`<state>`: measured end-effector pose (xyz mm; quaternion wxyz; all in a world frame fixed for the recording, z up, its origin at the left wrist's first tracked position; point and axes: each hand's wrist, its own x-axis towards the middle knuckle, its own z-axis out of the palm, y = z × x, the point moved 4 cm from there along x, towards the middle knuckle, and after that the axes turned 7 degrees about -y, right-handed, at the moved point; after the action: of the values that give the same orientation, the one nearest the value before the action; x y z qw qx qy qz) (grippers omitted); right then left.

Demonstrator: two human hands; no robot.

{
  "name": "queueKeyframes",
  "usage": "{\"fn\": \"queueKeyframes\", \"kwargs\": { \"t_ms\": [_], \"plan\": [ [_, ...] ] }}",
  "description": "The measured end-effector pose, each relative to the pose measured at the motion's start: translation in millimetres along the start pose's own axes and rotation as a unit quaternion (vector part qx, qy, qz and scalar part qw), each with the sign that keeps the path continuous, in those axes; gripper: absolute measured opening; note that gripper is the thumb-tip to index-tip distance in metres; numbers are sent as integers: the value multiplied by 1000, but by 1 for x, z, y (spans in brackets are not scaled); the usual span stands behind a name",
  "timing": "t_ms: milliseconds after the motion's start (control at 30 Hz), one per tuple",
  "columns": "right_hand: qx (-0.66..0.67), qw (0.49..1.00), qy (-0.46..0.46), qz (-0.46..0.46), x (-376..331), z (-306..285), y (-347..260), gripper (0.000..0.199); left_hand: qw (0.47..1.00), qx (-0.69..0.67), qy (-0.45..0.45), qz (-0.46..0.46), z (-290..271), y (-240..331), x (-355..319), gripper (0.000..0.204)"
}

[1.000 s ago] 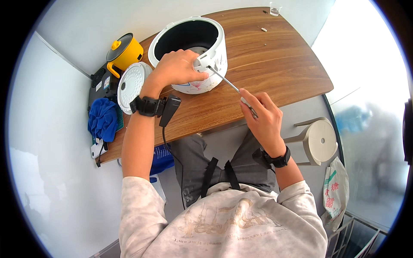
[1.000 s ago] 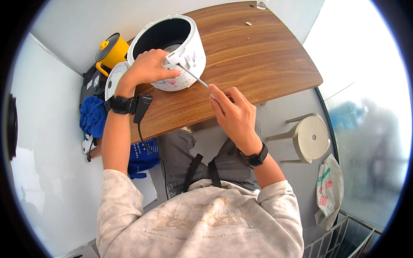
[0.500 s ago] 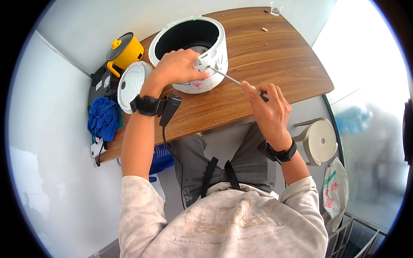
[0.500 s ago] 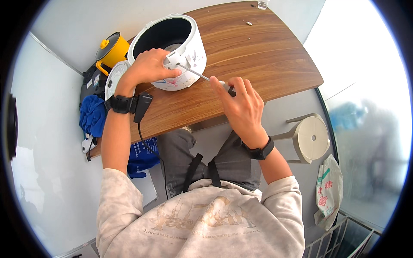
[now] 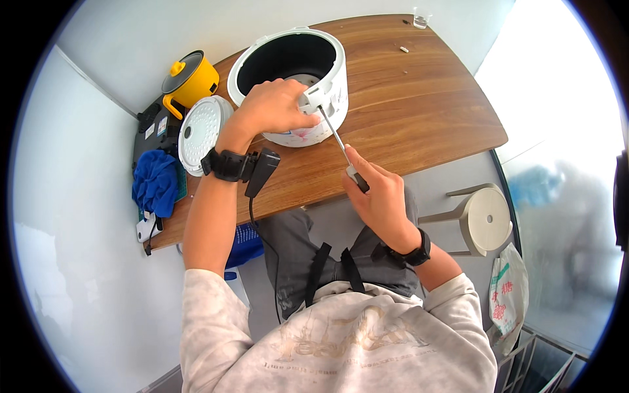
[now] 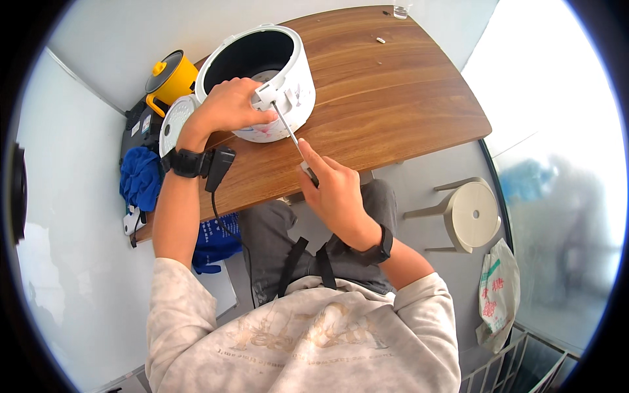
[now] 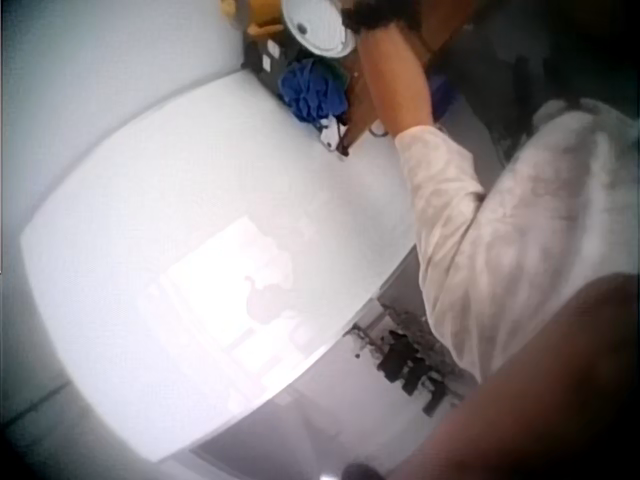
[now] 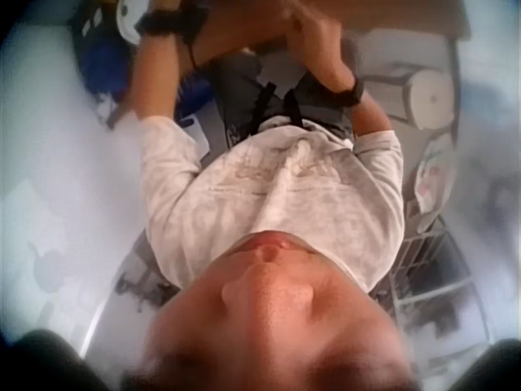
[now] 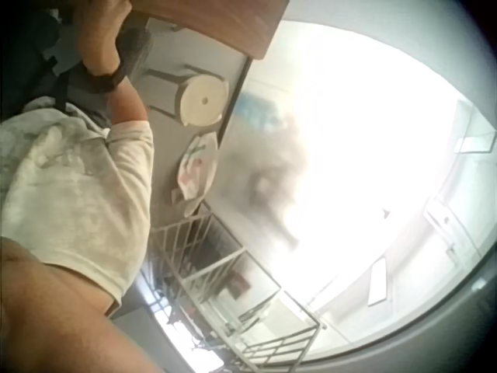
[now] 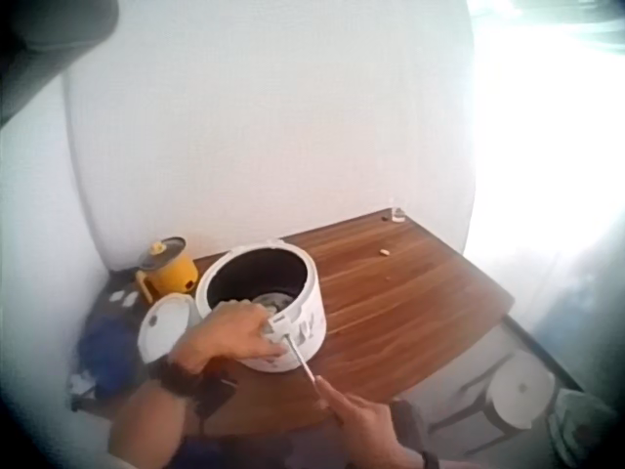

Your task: The person uses a screwdriver to remove screws from a white rice cooker and its lid, then wipes the table with a blue cloth. They continue to unscrew and remove small plastic components from the lid, placing them on the table.

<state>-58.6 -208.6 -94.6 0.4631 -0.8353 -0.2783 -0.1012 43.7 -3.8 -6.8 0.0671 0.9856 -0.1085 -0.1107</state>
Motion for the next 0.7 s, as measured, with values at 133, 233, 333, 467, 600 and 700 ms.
{"fn": "queueKeyframes", "kwargs": {
  "t_ms": [133,233,333,467,600,700],
  "plan": [
    [224,958,-62,166,1,9,-11,56,1000,6,-8,-7,-3,1,1,48],
    [383,892,-69,232,0,15,-21,57,1000,8,-11,-6,-2,2,2,48],
    [497,832,-57,240,0,23,-29,57,1000,13,-18,-9,-2,0,3,48],
    [562,791,-52,234,-1,29,-25,58,1000,19,-19,3,0,-7,9,50],
    [500,832,-51,233,-8,24,1,57,999,16,-32,15,0,-5,5,51],
    [547,817,-13,181,-12,8,3,56,998,22,-48,18,-2,-4,2,49]
  ]
}}
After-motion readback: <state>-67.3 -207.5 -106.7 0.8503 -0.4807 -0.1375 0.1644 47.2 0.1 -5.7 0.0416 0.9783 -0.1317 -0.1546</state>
